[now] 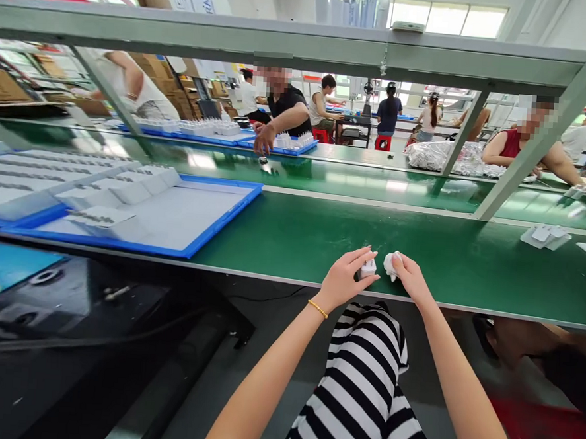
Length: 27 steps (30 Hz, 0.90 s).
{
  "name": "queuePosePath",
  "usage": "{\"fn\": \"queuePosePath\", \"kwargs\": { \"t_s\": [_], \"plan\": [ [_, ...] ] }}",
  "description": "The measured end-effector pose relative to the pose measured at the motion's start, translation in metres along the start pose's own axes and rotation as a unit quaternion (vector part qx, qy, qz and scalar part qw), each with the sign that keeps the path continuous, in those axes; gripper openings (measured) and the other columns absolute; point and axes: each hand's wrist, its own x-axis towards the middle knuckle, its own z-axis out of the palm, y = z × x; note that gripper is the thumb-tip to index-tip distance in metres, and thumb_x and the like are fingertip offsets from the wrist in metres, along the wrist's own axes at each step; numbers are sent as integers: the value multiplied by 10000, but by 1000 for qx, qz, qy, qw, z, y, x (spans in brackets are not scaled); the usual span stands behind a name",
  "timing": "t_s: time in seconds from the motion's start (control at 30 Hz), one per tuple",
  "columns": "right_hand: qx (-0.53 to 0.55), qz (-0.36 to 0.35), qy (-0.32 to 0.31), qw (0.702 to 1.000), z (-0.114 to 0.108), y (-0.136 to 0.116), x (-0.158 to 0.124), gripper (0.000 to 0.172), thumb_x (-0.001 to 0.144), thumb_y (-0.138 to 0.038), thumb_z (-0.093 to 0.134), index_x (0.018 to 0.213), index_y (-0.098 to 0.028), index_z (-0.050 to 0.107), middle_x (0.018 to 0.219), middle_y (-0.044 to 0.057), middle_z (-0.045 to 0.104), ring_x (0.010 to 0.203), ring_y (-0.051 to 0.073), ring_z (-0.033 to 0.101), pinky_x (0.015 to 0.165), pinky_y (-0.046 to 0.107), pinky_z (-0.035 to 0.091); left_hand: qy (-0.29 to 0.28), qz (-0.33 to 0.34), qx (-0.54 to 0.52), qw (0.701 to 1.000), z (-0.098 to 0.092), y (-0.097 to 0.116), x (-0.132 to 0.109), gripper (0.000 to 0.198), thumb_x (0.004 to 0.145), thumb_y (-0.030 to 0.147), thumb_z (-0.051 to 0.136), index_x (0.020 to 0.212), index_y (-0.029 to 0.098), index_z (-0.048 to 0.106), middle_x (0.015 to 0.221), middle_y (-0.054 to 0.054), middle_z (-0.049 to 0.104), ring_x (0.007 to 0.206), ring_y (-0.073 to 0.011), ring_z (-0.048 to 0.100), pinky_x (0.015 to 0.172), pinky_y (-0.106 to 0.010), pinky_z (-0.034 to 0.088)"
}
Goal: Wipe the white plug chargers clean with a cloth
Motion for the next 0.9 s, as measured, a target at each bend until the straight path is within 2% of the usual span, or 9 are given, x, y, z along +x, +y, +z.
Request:
{"fn": "queuePosePath", "kwargs": {
  "t_s": [0.2,0.37,0.6,0.77,0.9],
  "plan": [
    [-5,-13,-2,1000,-3,-3,-2,600,831,-786,369,662,-216,449,626,-7,477,614,147,432,590,271,357,-27,-52,-60,996,-7,4,5,361,978,352,438,1288,284,610,1389,-27,580,1294,-182,521,1122,-379,407],
    [-7,-13,14,1000,-3,-4,-3,618,816,-806,369,639,-218,438,608,-5,469,591,146,432,568,273,357,-43,-95,-99,990,-10,4,6,358,945,377,498,1273,312,626,1403,-1,573,1309,-192,516,1127,-369,404],
    [11,-7,24,1000,-2,-3,-5,605,814,-797,394,638,-220,442,608,-8,467,585,145,426,570,273,354,-52,-120,-88,987,-10,13,4,379,958,366,461,1316,318,578,1446,-7,529,1345,-194,478,1138,-389,385],
    [19,-12,35,999,-4,2,-4,594,823,-783,408,655,-217,475,619,-5,491,592,147,442,579,275,365,-58,-118,-129,983,-7,7,3,448,965,369,452,1410,322,465,1530,-34,429,1385,-212,433,1127,-403,392],
    [30,-10,42,999,-4,6,-2,592,824,-779,412,667,-215,496,628,0,512,596,149,455,581,277,371,-27,-128,-166,977,-3,2,2,534,936,381,517,1452,313,398,1555,-60,385,1389,-221,426,1116,-399,400]
  ]
}}
